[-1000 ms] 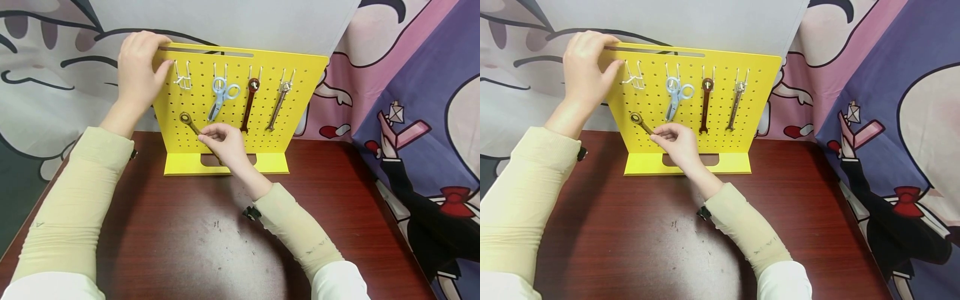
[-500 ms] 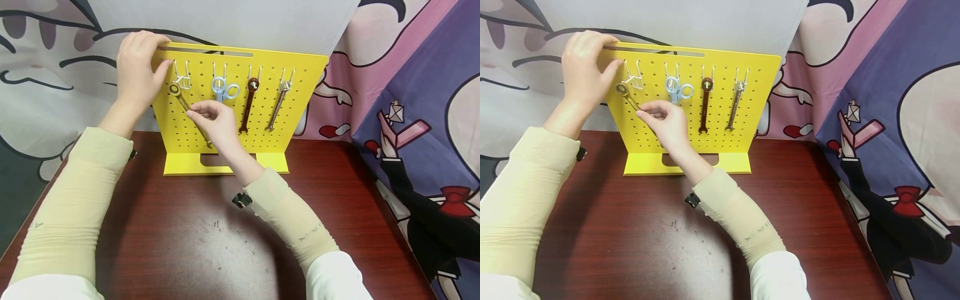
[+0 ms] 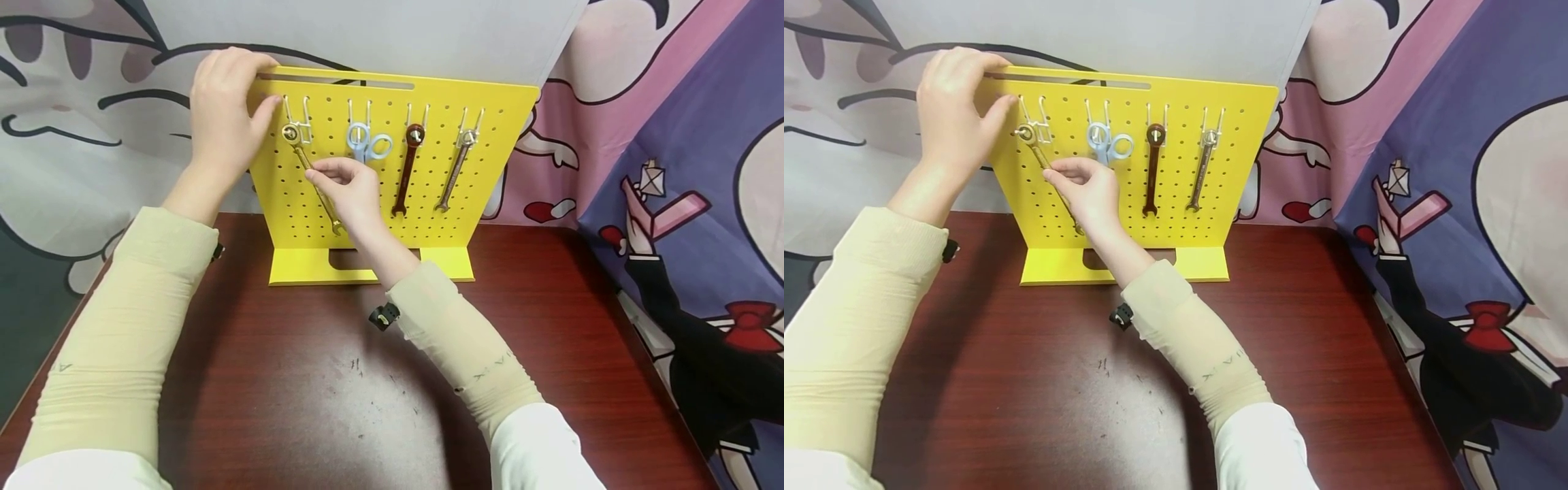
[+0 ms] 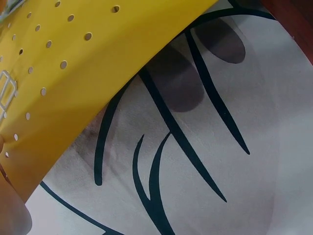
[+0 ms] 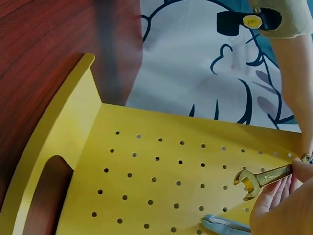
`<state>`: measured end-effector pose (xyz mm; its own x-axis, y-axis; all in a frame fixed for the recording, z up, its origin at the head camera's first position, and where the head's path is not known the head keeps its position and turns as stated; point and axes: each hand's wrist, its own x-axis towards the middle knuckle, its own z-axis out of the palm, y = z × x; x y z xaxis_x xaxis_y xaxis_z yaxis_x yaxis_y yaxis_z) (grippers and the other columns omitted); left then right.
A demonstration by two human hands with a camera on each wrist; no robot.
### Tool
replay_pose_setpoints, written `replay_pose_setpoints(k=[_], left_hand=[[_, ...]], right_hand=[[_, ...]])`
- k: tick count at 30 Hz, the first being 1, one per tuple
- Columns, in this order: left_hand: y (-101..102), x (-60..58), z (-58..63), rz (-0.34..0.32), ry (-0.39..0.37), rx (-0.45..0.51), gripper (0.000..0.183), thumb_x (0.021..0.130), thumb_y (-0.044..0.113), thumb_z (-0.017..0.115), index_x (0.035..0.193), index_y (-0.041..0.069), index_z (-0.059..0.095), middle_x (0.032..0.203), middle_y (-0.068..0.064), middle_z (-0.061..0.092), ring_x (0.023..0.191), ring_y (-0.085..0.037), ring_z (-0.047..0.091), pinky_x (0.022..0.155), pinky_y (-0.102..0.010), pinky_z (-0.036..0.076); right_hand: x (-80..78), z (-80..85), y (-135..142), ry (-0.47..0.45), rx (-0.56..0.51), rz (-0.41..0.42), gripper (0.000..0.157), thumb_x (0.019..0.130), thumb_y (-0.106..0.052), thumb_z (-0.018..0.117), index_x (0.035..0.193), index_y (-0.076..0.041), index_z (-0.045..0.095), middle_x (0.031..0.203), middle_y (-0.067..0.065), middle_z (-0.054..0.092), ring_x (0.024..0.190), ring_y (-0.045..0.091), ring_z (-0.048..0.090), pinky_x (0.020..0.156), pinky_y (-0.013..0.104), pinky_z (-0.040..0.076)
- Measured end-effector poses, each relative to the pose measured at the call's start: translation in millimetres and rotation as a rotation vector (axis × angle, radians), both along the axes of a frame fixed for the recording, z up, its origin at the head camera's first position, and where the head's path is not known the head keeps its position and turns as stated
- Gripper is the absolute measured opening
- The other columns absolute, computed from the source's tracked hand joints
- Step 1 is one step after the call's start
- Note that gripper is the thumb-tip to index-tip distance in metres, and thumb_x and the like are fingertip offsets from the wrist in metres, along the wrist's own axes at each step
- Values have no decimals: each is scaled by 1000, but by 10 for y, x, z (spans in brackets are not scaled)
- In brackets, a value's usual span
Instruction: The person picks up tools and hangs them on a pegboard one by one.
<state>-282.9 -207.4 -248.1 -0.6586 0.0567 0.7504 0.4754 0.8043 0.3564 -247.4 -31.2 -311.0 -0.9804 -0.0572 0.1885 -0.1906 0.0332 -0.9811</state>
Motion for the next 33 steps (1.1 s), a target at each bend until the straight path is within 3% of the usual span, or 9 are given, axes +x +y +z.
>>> replay_pose_setpoints(k=[16,24,33], left_hand=[[10,1,-3,10,1,-9,31,102,14,70,132,6,70,131,-15,72,130,-35,59,128,-36,33],[8,-8,-5,11,0,-3,31,102,14,70,132,7,70,131,-15,72,130,-35,59,128,-36,33],[7,0,-6,14,-2,-10,31,102,14,69,132,7,70,130,-15,71,130,-35,59,128,-36,33]], right_hand=[[-168,-23,-104,-129,-42,-102,20,90,-11,85,107,-3,81,104,8,79,82,2,66,77,11,57],[-173,-64,-180,-101,-37,-122,17,92,-8,83,107,0,79,101,9,78,80,1,64,72,10,55],[-167,-102,-220,-57,-7,-92,19,95,-4,78,114,1,78,113,15,79,89,10,71,80,12,58]])
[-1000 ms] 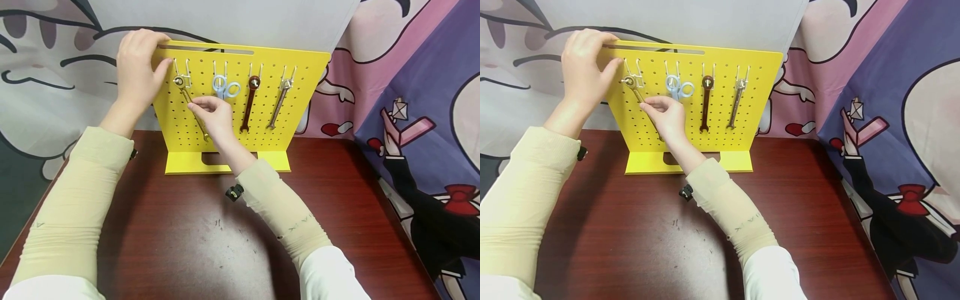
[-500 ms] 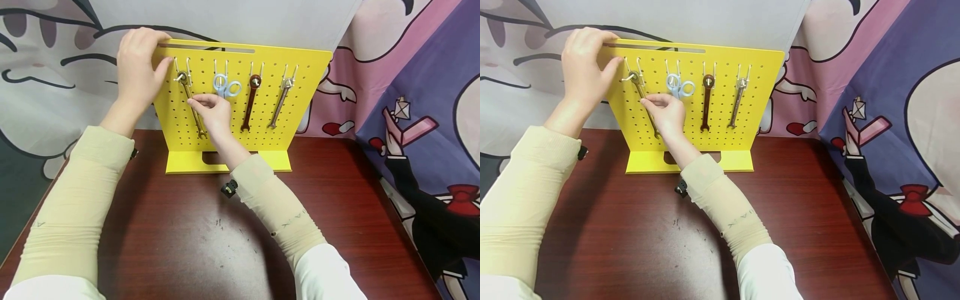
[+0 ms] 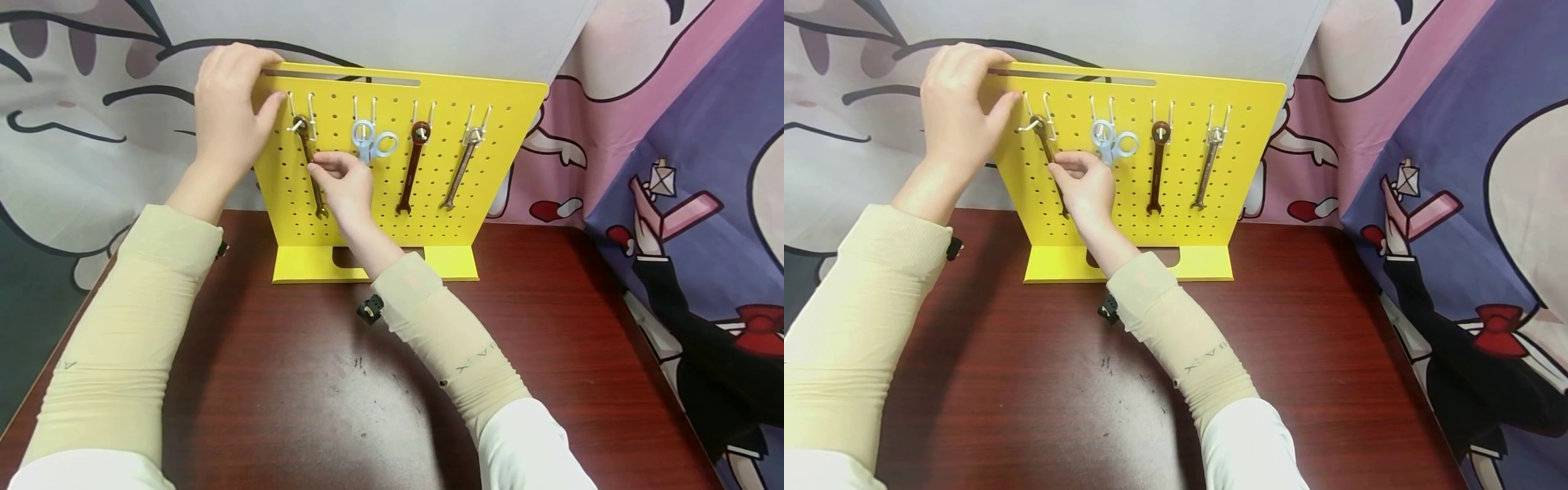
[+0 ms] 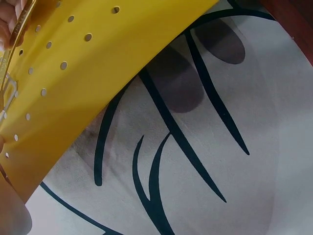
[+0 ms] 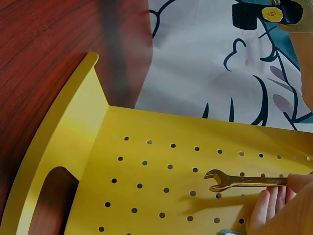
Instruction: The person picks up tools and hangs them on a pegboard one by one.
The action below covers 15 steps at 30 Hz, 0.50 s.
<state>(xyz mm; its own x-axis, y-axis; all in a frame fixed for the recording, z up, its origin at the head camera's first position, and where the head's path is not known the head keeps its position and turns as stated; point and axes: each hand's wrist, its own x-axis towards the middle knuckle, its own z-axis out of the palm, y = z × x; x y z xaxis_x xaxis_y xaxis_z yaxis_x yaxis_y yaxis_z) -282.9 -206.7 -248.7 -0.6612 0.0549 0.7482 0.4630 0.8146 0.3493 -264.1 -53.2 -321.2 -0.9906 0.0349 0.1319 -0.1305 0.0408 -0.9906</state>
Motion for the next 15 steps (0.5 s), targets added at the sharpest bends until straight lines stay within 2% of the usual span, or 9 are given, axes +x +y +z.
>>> replay_pose_setpoints(k=[7,15], left_hand=[[1,-16,-8,-2,-1,3,31,102,14,69,132,7,70,131,-15,71,130,-34,59,127,-36,33],[3,-12,-6,1,-2,10,31,102,14,69,132,8,70,132,-14,71,130,-34,59,127,-36,34]], right_hand=[[26,0,33,16,10,35,24,96,0,76,119,1,76,119,16,79,105,22,76,87,15,60],[73,-17,99,61,16,83,24,96,3,73,120,4,74,122,18,78,109,25,76,90,15,60]])
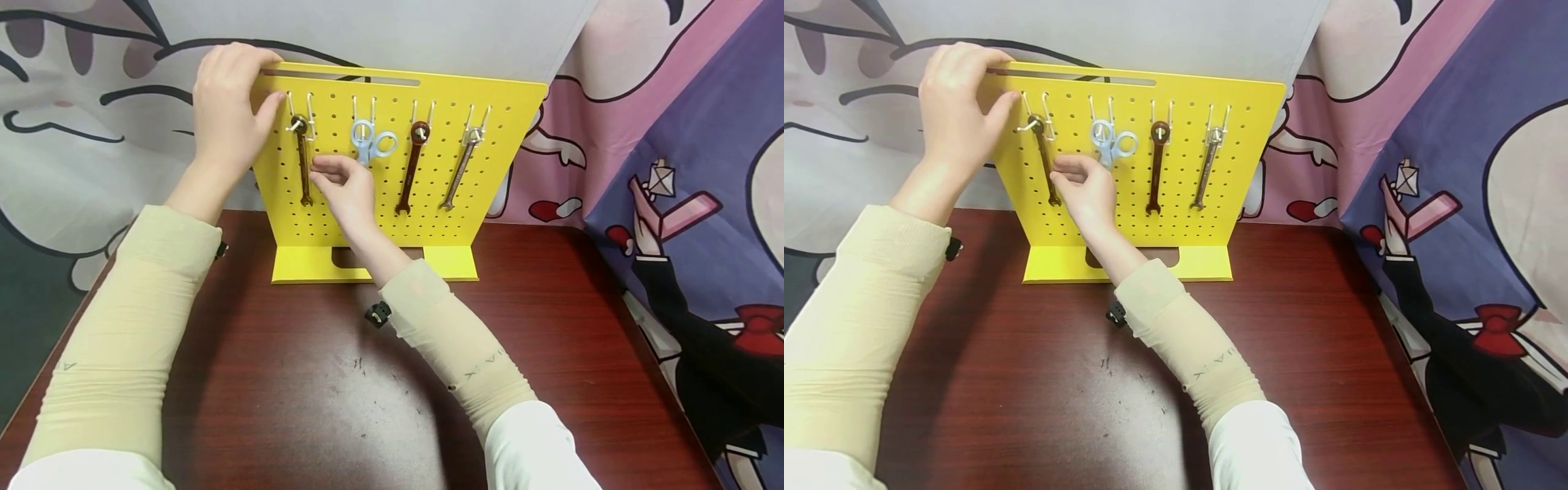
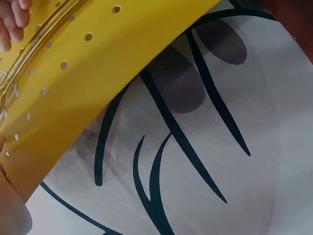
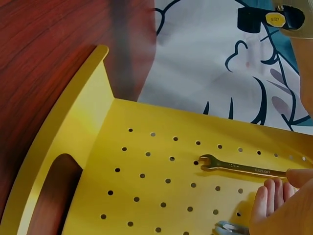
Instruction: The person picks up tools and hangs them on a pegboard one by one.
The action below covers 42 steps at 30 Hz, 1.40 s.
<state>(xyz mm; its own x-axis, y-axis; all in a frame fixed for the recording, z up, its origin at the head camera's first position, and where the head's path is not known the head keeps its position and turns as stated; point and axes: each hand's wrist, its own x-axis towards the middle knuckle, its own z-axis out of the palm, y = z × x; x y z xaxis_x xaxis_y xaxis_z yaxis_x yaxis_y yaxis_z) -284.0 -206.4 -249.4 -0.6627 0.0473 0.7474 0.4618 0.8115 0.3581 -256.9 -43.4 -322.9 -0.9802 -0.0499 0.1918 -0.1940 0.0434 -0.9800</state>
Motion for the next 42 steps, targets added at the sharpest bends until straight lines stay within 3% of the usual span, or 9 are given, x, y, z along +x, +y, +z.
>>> replay_pose_setpoints(k=[9,15,24,30,37,42], left_hand=[[-42,21,34,9,-18,-71,34,104,15,68,136,7,67,134,-15,70,134,-34,58,128,-36,33],[-56,18,36,7,-17,-91,34,105,16,66,138,6,66,136,-15,70,137,-34,57,129,-36,33],[-76,15,46,-11,-34,-151,40,106,10,61,146,8,61,144,-16,66,142,-34,56,135,-31,21],[-105,66,73,-15,-73,-193,45,108,11,57,153,12,56,155,-13,60,153,-29,47,136,-33,17],[-188,83,-16,-18,-52,-246,50,110,15,54,159,12,48,168,-8,46,163,-25,31,138,-36,12],[-260,127,-117,-10,-20,-259,51,110,15,55,160,11,46,171,-8,40,164,-27,27,138,-40,12]], right_hand=[[84,-18,213,62,51,70,25,97,2,72,122,7,71,125,23,75,112,32,74,94,18,60],[124,-99,443,70,88,69,25,96,3,73,120,8,72,121,25,75,110,35,73,94,23,61],[180,-262,902,69,222,67,24,98,-3,73,120,6,73,119,24,76,110,33,73,98,31,61],[205,-357,1231,98,309,59,28,98,-9,75,122,6,72,118,22,76,109,32,72,101,39,60],[289,-413,1564,111,415,50,31,97,-10,77,124,5,72,120,22,75,113,35,72,107,45,57],[369,-473,1819,153,520,-4,32,96,-12,78,124,2,72,122,20,75,116,35,71,109,45,55]])
